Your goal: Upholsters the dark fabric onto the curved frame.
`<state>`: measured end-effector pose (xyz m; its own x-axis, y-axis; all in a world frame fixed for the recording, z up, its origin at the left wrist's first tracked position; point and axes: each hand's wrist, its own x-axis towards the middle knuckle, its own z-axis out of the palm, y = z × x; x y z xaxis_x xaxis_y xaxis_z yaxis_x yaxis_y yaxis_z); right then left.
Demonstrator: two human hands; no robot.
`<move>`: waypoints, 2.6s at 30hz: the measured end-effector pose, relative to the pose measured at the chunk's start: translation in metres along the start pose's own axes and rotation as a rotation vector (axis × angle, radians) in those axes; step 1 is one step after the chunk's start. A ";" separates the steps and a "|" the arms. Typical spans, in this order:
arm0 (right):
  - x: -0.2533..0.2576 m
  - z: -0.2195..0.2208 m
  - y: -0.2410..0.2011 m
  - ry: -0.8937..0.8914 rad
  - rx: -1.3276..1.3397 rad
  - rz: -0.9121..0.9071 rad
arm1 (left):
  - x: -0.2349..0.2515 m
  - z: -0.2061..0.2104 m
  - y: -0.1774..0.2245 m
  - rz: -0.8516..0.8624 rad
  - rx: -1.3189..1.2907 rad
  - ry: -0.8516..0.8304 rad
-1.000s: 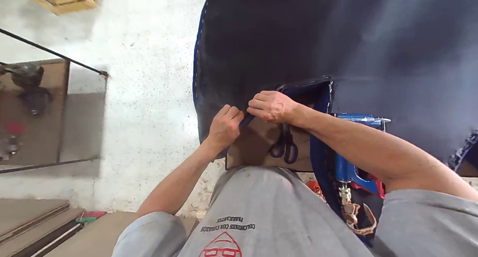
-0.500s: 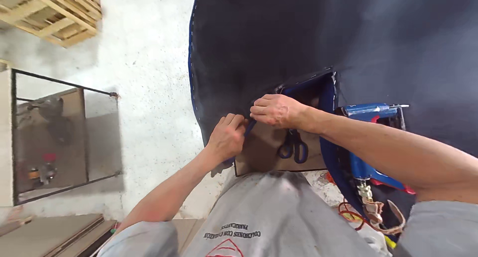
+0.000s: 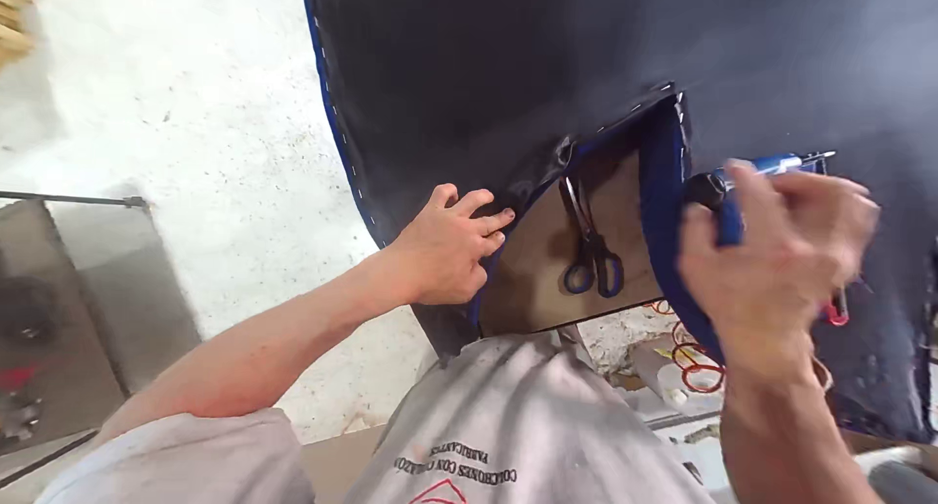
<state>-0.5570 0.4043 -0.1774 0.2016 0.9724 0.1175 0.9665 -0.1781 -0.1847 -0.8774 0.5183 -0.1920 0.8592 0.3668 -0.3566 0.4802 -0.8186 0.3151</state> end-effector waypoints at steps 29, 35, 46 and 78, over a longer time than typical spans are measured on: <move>-0.005 -0.013 -0.083 -0.496 0.278 -0.228 | 0.004 0.006 -0.026 0.165 -0.128 0.102; -0.013 -0.055 -0.031 -0.354 0.011 0.108 | 0.004 0.005 -0.025 0.136 -0.213 0.159; -0.004 -0.014 0.102 -0.262 0.013 0.066 | -0.036 0.051 0.054 -0.563 -0.512 0.835; -0.026 -0.006 -0.043 -1.090 1.704 -0.008 | -0.041 0.144 0.091 -0.697 -0.350 0.963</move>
<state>-0.6030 0.3859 -0.1671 -0.5925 0.7558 -0.2786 -0.2707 -0.5126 -0.8148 -0.8941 0.3650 -0.2750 0.1104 0.9730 0.2027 0.7808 -0.2111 0.5880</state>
